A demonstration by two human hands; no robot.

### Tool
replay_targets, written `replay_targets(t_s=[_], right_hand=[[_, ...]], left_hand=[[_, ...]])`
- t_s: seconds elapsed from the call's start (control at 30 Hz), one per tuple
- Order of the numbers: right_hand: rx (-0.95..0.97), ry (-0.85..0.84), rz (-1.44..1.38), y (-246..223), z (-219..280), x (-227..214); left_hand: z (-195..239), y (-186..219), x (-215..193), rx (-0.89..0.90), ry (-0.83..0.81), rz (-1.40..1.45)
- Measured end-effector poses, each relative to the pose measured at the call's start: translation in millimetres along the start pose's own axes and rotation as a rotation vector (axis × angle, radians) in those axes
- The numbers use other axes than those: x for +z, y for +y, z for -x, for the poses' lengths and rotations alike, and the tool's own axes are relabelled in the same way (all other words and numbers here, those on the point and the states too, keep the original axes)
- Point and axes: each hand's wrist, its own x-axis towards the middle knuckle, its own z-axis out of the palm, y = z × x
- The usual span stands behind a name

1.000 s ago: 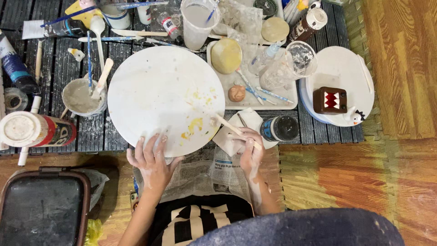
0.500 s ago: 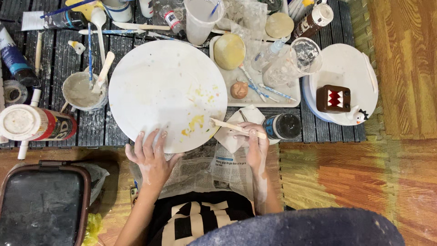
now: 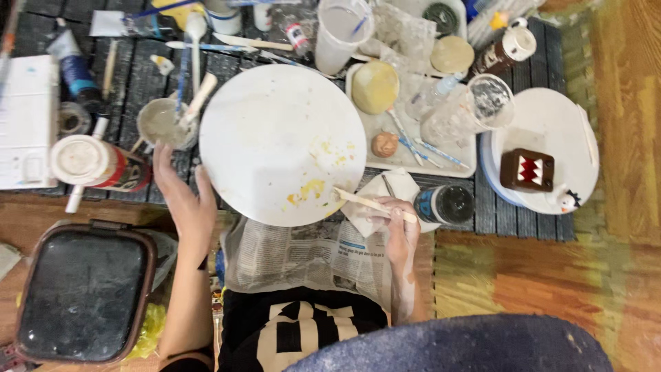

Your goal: The person mixes a gray paste in a small container using a wooden stick. They scrape the sides of the container and stir the mixture repeatedly to achieve a uniform consistency.

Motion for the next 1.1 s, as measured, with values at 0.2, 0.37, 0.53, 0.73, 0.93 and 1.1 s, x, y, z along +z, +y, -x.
replay_targets(t_s=[0.2, 0.37, 0.53, 0.73, 0.93, 1.1], right_hand=[[0.023, -0.044, -0.017, 5, 9, 3], [0.014, 0.005, 0.0, 4, 10, 4], [0.016, 0.065, 0.018, -2, 7, 2], [0.059, 0.017, 0.041, 1, 10, -3], [0.03, 0.036, 0.03, 2, 11, -5], [0.03, -0.011, 0.047, 0, 10, -7]], left_hand=[[-17, -27, 5, -0.046, 0.143, 0.03], [-38, -47, 18, -0.082, 0.095, 0.009], [-57, -52, 34, -0.18, 0.18, 0.052], [-55, -52, 36, -0.114, 0.206, 0.086], [-55, -45, 22, -0.098, 0.131, 0.107], [-66, -38, 10, 0.043, 0.067, -0.032]])
